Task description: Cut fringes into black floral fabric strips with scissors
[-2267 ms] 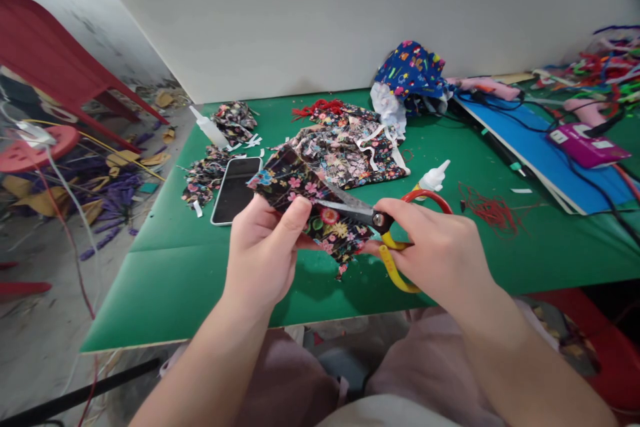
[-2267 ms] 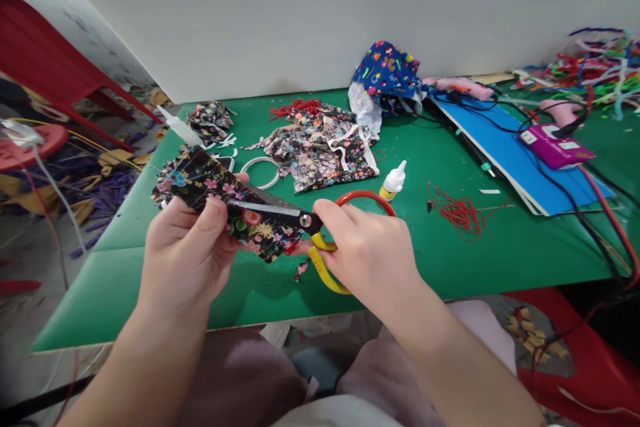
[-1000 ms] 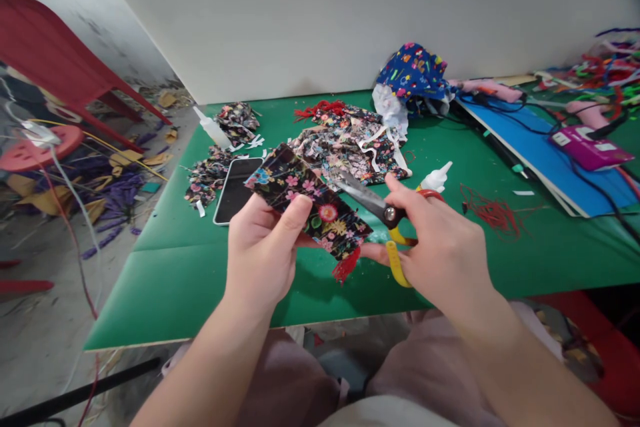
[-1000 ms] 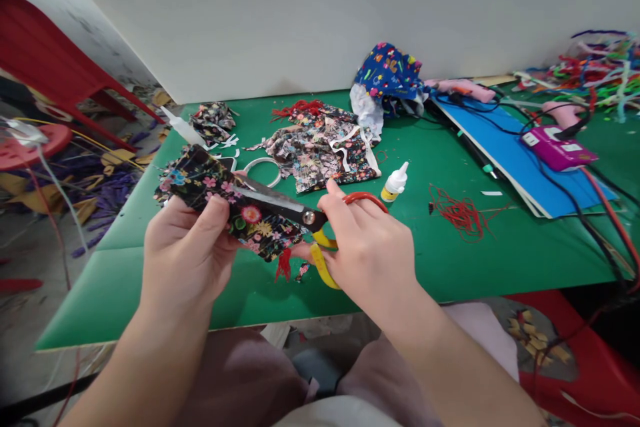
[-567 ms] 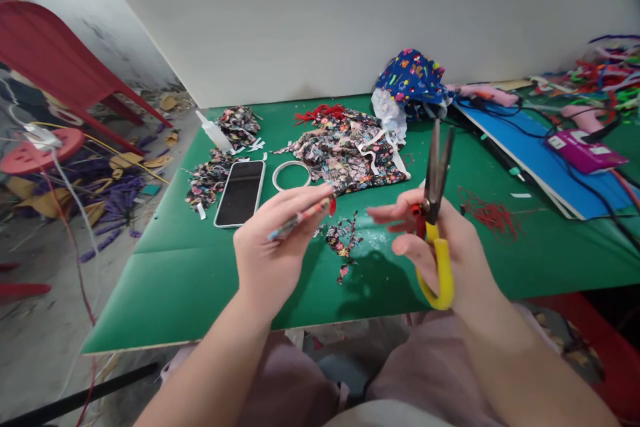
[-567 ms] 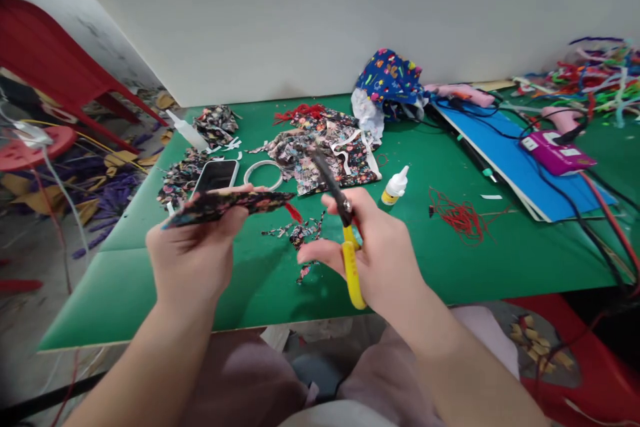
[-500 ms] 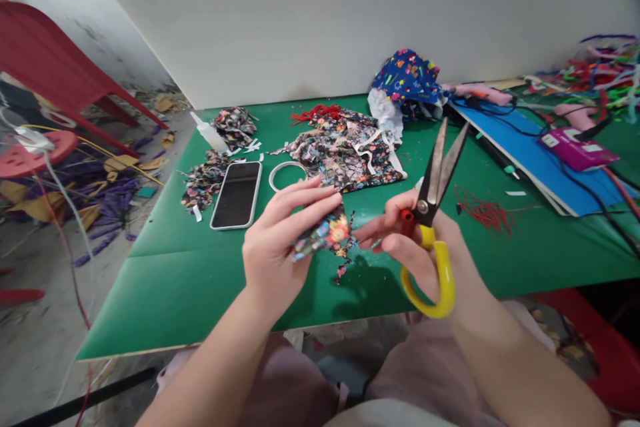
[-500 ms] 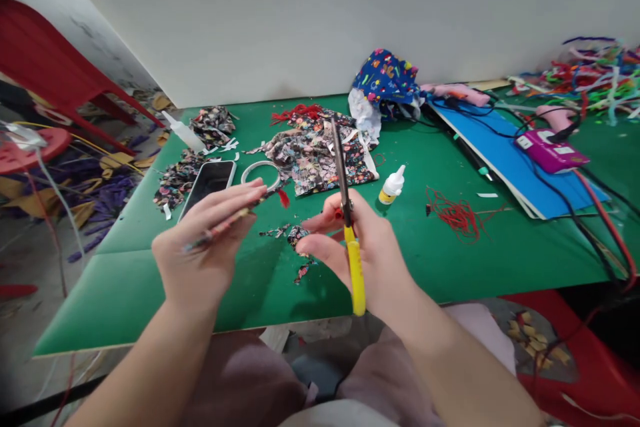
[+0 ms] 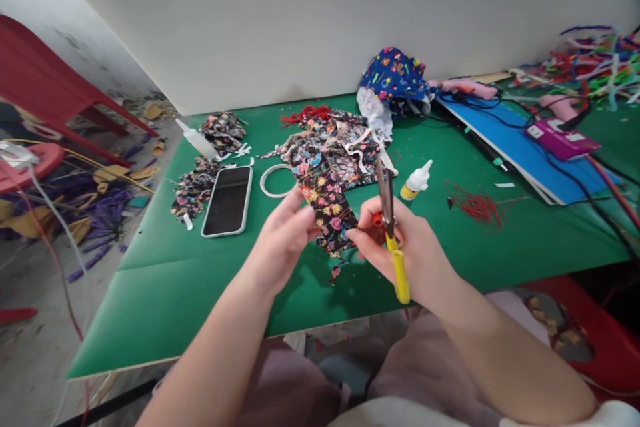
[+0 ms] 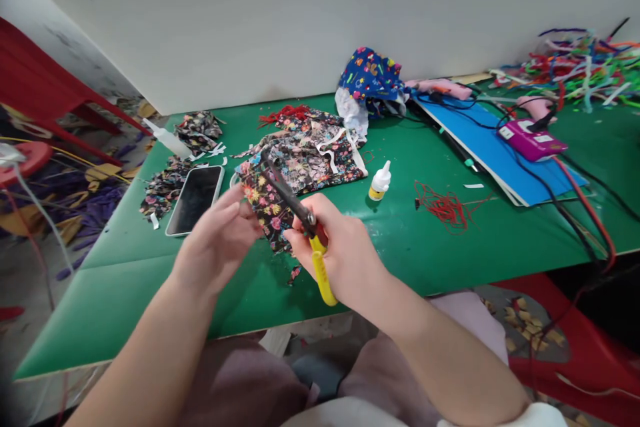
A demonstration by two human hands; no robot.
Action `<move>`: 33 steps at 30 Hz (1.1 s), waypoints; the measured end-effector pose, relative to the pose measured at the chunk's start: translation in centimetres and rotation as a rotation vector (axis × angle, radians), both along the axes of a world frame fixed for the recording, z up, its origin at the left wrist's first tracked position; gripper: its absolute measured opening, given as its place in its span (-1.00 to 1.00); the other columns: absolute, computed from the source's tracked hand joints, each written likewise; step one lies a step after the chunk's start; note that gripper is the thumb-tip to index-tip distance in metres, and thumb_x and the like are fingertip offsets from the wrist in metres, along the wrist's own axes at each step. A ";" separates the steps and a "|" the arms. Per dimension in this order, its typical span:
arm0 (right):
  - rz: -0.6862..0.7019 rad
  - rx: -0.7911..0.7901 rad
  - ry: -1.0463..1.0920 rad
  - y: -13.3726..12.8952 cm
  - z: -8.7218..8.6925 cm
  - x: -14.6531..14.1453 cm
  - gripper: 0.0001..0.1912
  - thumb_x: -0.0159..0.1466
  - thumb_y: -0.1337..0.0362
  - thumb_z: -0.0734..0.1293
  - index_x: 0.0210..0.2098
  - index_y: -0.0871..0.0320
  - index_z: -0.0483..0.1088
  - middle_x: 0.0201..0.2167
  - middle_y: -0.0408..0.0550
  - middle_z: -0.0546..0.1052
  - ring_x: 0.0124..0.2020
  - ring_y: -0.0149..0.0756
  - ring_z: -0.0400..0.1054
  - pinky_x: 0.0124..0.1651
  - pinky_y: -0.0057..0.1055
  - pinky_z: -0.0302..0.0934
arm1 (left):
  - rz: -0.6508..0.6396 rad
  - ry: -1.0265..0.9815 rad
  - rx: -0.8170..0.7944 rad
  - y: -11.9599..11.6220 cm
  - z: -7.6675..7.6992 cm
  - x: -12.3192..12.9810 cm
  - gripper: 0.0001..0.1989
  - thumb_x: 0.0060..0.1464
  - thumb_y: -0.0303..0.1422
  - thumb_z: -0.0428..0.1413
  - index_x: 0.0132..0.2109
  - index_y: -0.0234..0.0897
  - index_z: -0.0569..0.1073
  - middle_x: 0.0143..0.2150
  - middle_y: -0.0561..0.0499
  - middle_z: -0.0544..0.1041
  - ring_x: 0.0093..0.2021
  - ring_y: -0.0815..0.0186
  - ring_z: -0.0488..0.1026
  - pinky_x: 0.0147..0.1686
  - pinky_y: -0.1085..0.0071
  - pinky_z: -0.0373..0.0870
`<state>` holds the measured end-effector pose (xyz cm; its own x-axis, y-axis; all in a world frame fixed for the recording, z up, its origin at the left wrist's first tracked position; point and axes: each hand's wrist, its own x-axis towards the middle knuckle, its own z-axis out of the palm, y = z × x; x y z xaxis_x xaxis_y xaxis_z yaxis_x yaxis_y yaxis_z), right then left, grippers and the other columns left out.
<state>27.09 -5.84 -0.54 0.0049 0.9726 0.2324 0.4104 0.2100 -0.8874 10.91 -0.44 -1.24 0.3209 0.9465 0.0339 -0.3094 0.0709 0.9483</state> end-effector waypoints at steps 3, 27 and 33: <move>0.011 0.037 -0.150 0.0 0.6 0.1 -0.84 0.18 0.19 0.32 -0.30 0.05 0.24 -0.54 -0.31 0.40 -0.61 -0.52 0.28 -0.52 -0.58 0.18 | -0.088 -0.076 -0.160 -0.1 -0.5 0.2 -0.76 -0.15 -0.40 0.30 -0.25 -0.25 0.52 -0.32 0.02 0.59 -0.33 0.36 0.51 -0.30 0.48 0.44; 0.179 0.340 -0.769 -0.6 1.9 2.8 -0.15 -0.04 -0.33 0.25 -0.02 0.23 0.37 -0.50 -0.13 0.46 -0.46 -0.34 0.37 -0.43 -0.43 0.15 | -0.125 -0.208 0.226 0.8 0.7 -3.7 -0.88 -0.12 -0.40 0.30 -0.42 -0.13 0.50 -0.42 0.10 0.53 -0.30 0.31 0.53 -0.17 0.26 0.52; 0.200 0.358 -0.762 -0.6 2.1 2.4 -0.18 -0.02 -0.33 0.24 -0.06 0.24 0.40 -0.54 -0.16 0.42 -0.52 -0.39 0.31 -0.47 -0.44 0.07 | -0.235 -0.241 0.304 1.0 0.5 -3.7 -0.96 0.00 -0.36 0.23 -0.33 -0.13 0.53 -0.34 0.10 0.57 -0.24 0.34 0.52 -0.13 0.31 0.51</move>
